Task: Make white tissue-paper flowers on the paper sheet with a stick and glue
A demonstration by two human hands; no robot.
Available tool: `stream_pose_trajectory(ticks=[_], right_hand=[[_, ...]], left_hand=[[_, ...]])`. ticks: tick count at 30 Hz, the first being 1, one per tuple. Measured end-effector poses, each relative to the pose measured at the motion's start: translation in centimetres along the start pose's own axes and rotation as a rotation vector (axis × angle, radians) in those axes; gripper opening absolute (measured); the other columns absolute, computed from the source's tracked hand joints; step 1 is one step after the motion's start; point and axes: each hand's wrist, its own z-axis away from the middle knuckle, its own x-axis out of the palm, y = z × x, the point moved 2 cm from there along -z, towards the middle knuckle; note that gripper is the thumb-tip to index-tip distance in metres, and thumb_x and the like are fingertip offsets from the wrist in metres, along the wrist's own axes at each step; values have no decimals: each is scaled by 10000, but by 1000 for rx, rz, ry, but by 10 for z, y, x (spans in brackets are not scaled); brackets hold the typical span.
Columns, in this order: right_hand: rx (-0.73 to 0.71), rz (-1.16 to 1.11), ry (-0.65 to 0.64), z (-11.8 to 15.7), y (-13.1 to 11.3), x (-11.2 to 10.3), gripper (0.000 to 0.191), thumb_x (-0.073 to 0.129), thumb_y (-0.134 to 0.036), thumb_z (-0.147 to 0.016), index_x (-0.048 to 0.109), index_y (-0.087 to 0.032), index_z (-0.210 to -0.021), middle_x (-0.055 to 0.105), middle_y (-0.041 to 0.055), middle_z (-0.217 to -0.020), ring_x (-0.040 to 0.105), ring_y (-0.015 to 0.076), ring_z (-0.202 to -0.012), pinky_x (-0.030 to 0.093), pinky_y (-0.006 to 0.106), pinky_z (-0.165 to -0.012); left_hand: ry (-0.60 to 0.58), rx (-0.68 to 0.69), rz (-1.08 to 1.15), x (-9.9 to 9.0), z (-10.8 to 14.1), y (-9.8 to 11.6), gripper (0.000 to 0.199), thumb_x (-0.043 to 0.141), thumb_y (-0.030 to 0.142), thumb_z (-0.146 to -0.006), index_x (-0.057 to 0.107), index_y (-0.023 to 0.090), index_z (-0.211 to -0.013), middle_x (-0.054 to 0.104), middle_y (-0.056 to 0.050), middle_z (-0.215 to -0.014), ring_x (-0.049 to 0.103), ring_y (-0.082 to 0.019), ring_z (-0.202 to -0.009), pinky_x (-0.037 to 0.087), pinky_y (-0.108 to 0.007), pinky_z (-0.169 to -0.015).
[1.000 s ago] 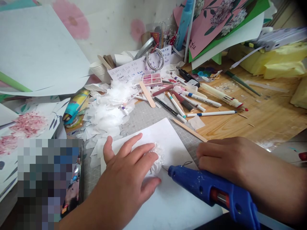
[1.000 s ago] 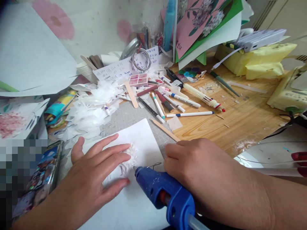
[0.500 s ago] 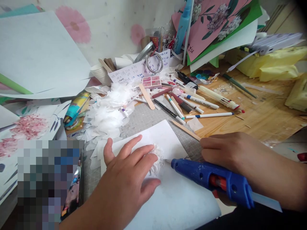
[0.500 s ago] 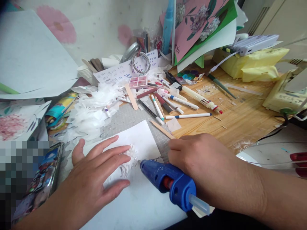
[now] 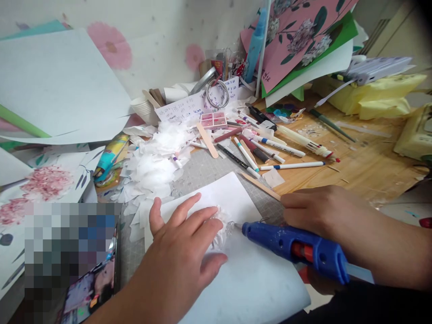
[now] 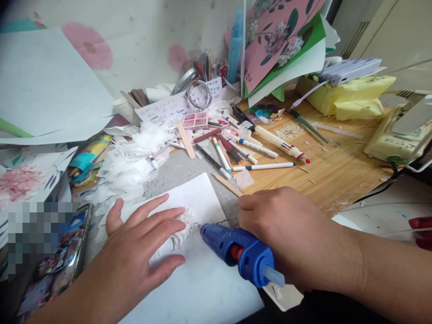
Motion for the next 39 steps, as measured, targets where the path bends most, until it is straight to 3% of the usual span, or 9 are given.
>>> stream_pose_trajectory(ticks=[6,11,14,18,23,31,35,39], right_hand=[[-18,-131,-47,5,1,3,75,584,-245,-651,518,-246,-685,570,-25,-738,504,153,-599,296,260,-526],[-47,-86,-17,3,-3,9,103,591,-244,-651,492,-230,-631,548,-27,-676,503,155,-564,307,271,-524],[-76,-117,-51,3,-9,9,96,564,-295,-737,516,-240,-675,558,-21,-721,511,163,-590,332,285,-550],[-50,-141,-98,1,-14,9,45,586,-236,-722,554,-254,-747,564,-22,-780,517,159,-611,338,281,-546],[-84,-67,-46,-2,-17,9,62,576,-218,-737,548,-234,-684,564,-10,-711,509,161,-592,326,285,-531],[23,-168,-142,5,-7,-6,103,643,-252,-674,549,-259,-715,575,-25,-757,515,154,-623,367,246,-543],[61,-97,-123,2,-7,-2,69,578,-176,-673,541,-233,-669,564,-3,-711,525,161,-612,381,252,-550],[95,-45,-134,1,-11,-4,53,596,-206,-635,547,-220,-624,575,7,-679,531,158,-583,378,244,-524]], left_hand=[[-13,21,-29,0,0,1,194,668,256,-721,639,297,-908,676,35,-1122,490,-332,-1193,-57,-643,-1037],[-47,9,-6,-3,-1,1,203,656,252,-734,644,298,-932,667,17,-1142,465,-334,-1214,-74,-645,-1033],[-59,8,5,-4,-2,1,219,658,253,-728,645,302,-941,668,14,-1143,465,-340,-1209,-63,-654,-1020],[-73,-17,16,-5,-3,2,215,653,252,-730,644,308,-938,665,26,-1150,454,-337,-1220,-62,-666,-1006],[-90,-17,15,-4,-2,2,220,650,246,-736,642,309,-947,658,26,-1164,448,-333,-1227,-63,-656,-1011],[-93,-14,11,-4,0,1,226,676,273,-731,637,310,-951,654,22,-1171,444,-337,-1232,-77,-667,-1013],[-89,-9,10,-4,-1,1,219,673,273,-739,636,304,-953,656,18,-1166,446,-335,-1231,-77,-666,-1015],[-92,-3,15,-4,0,1,224,680,280,-739,633,290,-958,650,9,-1174,428,-337,-1245,-111,-662,-1016]])
